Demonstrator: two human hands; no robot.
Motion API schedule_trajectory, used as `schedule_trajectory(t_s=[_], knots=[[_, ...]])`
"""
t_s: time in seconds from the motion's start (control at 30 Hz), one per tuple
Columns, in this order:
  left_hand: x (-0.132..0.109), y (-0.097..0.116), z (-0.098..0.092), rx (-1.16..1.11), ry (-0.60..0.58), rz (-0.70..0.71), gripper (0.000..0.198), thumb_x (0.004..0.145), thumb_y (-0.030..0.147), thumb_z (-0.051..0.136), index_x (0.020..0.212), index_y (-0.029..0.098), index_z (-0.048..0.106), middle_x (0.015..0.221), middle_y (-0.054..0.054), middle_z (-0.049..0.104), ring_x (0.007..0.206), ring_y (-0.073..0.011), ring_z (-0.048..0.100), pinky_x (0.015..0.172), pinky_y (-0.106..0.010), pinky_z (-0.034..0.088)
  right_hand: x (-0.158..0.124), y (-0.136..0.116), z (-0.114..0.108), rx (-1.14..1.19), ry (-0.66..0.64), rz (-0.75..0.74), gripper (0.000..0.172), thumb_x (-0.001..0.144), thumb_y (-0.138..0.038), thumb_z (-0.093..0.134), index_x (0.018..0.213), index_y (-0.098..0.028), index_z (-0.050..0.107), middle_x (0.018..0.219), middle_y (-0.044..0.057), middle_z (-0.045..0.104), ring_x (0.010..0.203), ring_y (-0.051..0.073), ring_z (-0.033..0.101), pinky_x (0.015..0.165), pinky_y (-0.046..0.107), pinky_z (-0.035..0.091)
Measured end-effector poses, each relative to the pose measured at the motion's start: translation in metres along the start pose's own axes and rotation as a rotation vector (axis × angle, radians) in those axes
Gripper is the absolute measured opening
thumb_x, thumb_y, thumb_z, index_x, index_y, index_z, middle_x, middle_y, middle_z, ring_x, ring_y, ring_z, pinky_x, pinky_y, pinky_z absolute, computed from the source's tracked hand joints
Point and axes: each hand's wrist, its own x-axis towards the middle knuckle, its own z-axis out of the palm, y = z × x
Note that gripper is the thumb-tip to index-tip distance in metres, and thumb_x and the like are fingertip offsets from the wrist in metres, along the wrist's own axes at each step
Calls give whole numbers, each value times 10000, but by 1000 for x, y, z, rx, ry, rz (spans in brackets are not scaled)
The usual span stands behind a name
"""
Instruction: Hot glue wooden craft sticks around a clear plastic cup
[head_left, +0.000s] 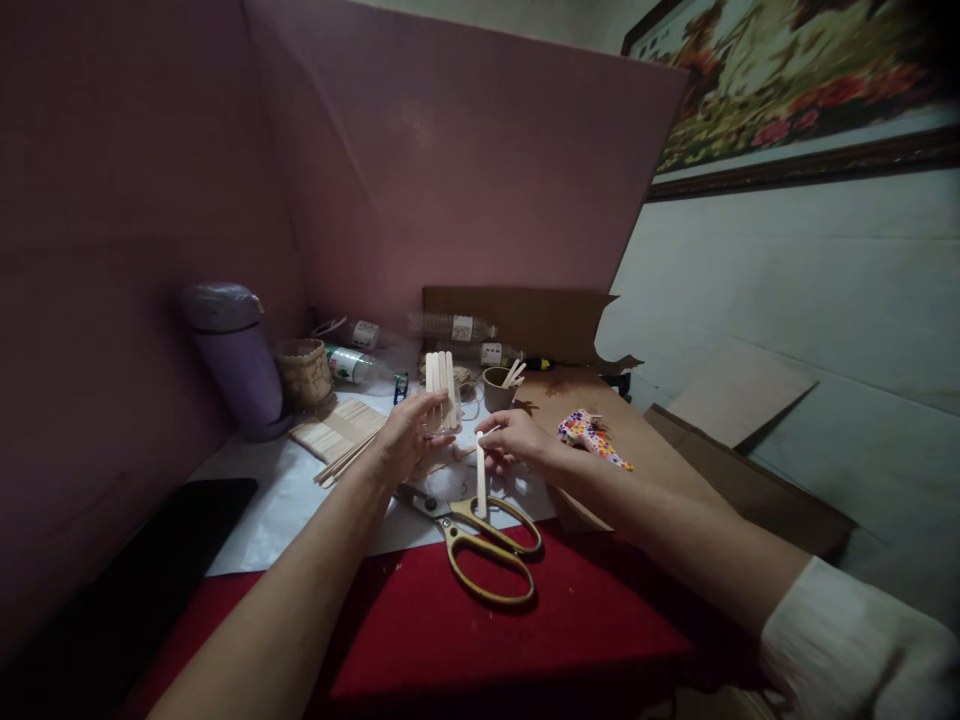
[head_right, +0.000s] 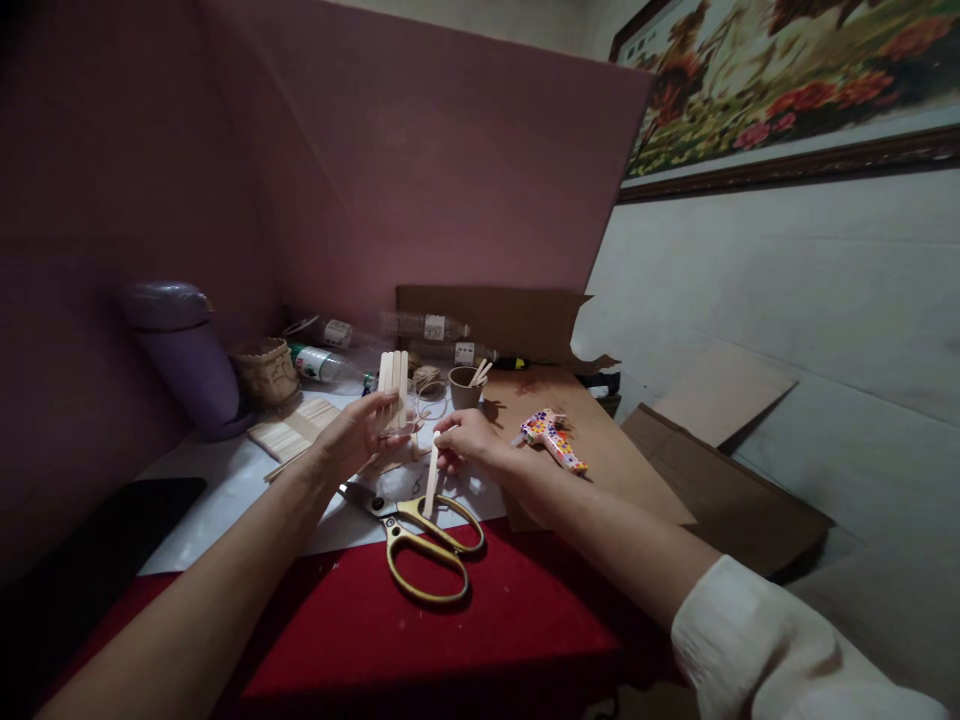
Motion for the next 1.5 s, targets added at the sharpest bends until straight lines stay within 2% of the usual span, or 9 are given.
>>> schedule_trajectory(t_s=[0.3, 0.43, 0.6, 0.73, 0.83, 0.97, 1.17, 1.33, 1.5], knots=[[-2, 2, 2, 5, 13, 19, 203, 820, 280, 633, 955, 129, 613, 817, -71, 662, 644, -145, 669, 525, -204, 538, -3, 3, 2, -77, 112, 0, 193, 796, 9, 569, 715, -164, 540, 477, -29, 556, 410, 105, 546, 391, 190, 399], [-3, 3, 3, 10, 13, 18, 210, 811, 265, 637, 968, 128, 609, 806, -70, 664, 637, -147, 667, 506, -200, 531, -22, -7, -13, -142, 179, -76, 172, 753, -25, 625, 641, -151, 590, 518, -34, 561, 417, 69, 487, 394, 182, 332], [-2, 4, 3, 0, 5, 38, 234, 806, 278, 660, 989, 142, 605, 830, -70, 667, 710, -182, 701, 514, -214, 548, -40, -21, -74, -409, 289, -240, 145, 798, -222, 624, 677, -162, 676, 589, 22, 649, 499, 121, 574, 447, 213, 379], [0, 4, 2, -23, 28, 39, 257, 805, 301, 681, 1007, 159, 609, 852, -56, 659, 643, -171, 696, 463, -208, 530, -36, -12, -135, -658, 622, -262, 178, 791, -215, 563, 684, -160, 694, 659, 60, 694, 590, 163, 623, 519, 245, 407], [2, 2, 1, -22, 12, 43, 254, 809, 302, 683, 1000, 148, 617, 855, -69, 666, 636, -168, 693, 449, -199, 522, -34, 8, -158, -894, 587, -205, 220, 797, -315, 604, 657, -172, 695, 664, 52, 686, 616, 168, 599, 543, 261, 374], [3, 0, -2, -12, -11, 48, 248, 825, 307, 671, 1003, 141, 623, 832, -79, 681, 625, -166, 687, 446, -198, 522, -34, 37, -153, -948, 353, -128, 332, 722, -493, 713, 612, -186, 652, 571, 21, 608, 545, 155, 522, 498, 265, 301], [0, 3, 1, -28, 21, 36, 197, 820, 273, 679, 944, 131, 624, 790, -76, 680, 599, -164, 681, 440, -203, 525, -26, 53, -140, -845, 400, -163, 207, 650, -264, 773, 831, -195, 700, 739, 44, 692, 663, 178, 593, 556, 251, 359], [-2, 6, 4, -14, 19, 15, 152, 868, 253, 615, 944, 121, 618, 759, -78, 666, 581, -162, 671, 419, -194, 508, -24, 49, -146, -832, 358, -207, 185, 837, -348, 617, 822, -182, 697, 781, 73, 699, 705, 183, 597, 592, 267, 357], [-4, 8, 6, 1, 49, 16, 109, 889, 230, 576, 917, 130, 612, 761, -69, 671, 589, -163, 682, 424, -194, 517, -27, 47, -149, -807, 414, -103, 193, 825, -340, 610, 745, -172, 662, 680, 56, 652, 598, 158, 545, 545, 279, 304]])
